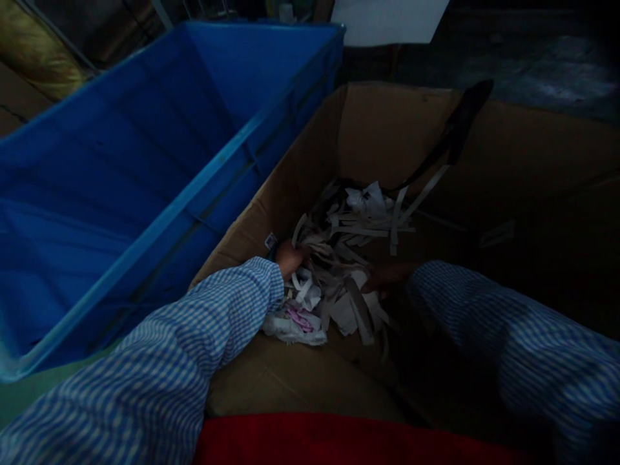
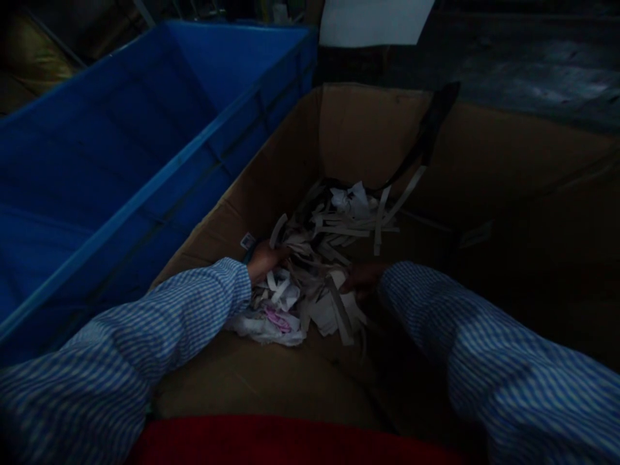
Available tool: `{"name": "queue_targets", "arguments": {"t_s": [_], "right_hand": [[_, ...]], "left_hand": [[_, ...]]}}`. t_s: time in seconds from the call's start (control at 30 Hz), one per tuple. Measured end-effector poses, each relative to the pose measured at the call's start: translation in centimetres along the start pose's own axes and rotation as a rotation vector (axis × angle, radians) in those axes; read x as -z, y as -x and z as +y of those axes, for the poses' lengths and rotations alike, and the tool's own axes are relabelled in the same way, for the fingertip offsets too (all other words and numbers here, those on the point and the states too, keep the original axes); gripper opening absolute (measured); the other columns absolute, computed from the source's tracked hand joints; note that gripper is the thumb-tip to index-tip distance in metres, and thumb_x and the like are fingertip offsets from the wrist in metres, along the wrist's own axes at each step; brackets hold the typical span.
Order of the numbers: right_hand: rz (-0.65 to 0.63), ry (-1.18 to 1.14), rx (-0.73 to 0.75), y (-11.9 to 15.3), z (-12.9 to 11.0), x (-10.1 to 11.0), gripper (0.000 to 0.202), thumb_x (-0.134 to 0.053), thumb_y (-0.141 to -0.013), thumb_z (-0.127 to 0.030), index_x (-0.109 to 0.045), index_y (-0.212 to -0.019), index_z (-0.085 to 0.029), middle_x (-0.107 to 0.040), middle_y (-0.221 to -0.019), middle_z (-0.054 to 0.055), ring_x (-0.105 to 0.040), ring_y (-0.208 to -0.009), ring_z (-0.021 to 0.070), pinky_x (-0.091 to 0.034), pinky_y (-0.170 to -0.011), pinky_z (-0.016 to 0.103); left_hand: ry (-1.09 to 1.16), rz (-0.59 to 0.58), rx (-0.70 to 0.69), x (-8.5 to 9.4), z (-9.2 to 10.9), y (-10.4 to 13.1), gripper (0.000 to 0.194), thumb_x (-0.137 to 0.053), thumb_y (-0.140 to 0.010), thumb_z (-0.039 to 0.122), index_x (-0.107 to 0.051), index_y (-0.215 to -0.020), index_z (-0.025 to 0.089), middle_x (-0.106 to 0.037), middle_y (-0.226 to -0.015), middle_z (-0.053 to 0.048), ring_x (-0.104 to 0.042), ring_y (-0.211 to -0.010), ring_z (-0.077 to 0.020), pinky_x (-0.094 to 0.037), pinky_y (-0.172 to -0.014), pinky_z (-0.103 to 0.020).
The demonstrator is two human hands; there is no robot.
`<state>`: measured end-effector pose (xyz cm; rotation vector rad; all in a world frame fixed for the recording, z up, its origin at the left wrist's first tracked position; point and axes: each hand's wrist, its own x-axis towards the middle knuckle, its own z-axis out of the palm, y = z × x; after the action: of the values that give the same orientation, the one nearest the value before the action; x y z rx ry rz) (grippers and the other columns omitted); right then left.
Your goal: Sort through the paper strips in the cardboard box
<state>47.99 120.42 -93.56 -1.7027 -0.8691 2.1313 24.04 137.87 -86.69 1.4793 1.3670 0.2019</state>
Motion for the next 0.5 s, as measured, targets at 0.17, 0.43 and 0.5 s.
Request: {"name": "queue_targets", "arguments": {"t_s": [0.17, 0.43, 0.5], "right_hand": [[0.066, -0.232, 0.123, 0.5, -0.9, 0.6, 0.045, -0.090, -0.067, -0.041, -0.070, -0.100, -0.018, -0.075, -0.087, 0.003, -0.066, -0.067, 0.0117, -0.052, -0.053, 0.017], [0.037, -0.375, 0.288, 1.1, -3.3, -1.4, 0.055, -0.090, -0.066, -0.034, -0.067, -0.115, -0.019, -0.075, -0.097, 0.003, -0.068, -0.069, 0.0112, -0.052, -0.053, 0.016], [0.024, -0.356, 0.282, 0.9, -3.8, -2.1, 0.055, -0.091, -0.067, -0.036, -0.068, -0.113, -0.019, -0.076, -0.101, 0.004, -0.070, -0.074, 0.0130, -0.056, -0.057, 0.018]], "left_hand": [[0.053, -0.081, -0.119, -1.2, 1.2, 1.4, 0.028, -0.084, -0.077, 0.034, -0.070, -0.094, 0.017, -0.072, -0.089, -0.001, -0.064, -0.085, -0.0156, -0.048, -0.071, -0.023], [0.101, -0.515, 0.077, -4.0, -1.5, 5.8, 0.024, -0.083, -0.077, 0.033, -0.074, -0.088, 0.013, -0.064, -0.062, 0.002, -0.049, -0.051, -0.0099, -0.036, -0.047, -0.023], [0.105, -0.551, 0.106, -4.2, -1.8, 6.2, 0.030, -0.087, -0.071, 0.032, -0.075, -0.091, 0.014, -0.067, -0.064, 0.001, -0.052, -0.053, -0.0105, -0.039, -0.049, -0.024]]}}
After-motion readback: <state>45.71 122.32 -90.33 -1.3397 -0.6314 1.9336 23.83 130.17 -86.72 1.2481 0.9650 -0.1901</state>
